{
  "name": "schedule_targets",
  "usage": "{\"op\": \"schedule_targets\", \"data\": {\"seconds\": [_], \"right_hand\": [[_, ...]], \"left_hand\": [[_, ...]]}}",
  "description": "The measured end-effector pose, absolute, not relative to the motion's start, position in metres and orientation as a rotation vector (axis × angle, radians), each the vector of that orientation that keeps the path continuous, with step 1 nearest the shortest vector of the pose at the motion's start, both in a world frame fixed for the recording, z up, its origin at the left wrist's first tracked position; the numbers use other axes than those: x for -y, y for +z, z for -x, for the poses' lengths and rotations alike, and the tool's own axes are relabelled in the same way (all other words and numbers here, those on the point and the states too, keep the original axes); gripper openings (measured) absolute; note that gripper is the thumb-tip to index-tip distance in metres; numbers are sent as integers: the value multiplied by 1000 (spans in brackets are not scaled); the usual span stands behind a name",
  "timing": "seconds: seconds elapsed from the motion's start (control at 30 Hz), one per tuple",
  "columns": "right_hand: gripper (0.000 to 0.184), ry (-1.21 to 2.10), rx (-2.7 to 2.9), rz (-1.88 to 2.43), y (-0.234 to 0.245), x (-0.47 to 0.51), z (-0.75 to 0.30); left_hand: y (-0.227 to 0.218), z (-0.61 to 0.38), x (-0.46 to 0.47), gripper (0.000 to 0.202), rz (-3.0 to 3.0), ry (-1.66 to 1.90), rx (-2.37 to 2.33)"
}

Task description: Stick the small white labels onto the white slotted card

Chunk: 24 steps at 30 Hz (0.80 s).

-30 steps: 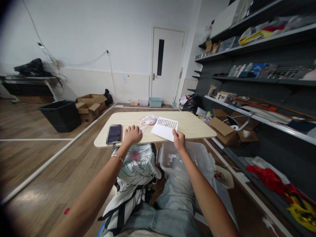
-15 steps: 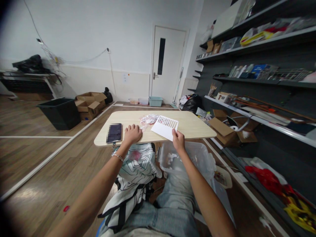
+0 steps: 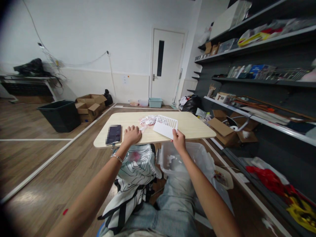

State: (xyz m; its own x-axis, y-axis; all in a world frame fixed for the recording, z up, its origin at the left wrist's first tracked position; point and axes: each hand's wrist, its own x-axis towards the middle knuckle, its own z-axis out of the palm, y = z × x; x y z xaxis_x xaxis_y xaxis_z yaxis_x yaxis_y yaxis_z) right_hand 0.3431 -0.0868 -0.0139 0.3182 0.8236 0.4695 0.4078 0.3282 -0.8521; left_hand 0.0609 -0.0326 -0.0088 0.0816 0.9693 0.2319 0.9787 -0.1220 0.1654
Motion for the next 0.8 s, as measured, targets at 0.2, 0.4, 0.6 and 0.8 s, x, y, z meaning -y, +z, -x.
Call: {"op": "schedule_targets", "data": {"seconds": [0.2, 0.4, 0.6, 0.8], "right_hand": [[69, 340, 1335, 1288, -20, 83, -349], [63, 159, 1410, 1313, -23, 83, -349], [59, 61, 1435, 1330, -23, 81, -344], [56, 66, 1464, 1341, -24, 81, -343]], "left_hand": [[-10, -58, 34, 54, 2270, -433, 2051], [-9, -57, 30, 54, 2294, -403, 2062], [1, -59, 22, 54, 2339, -388, 2078], [-1, -55, 19, 52, 2329, -406, 2044]]}}
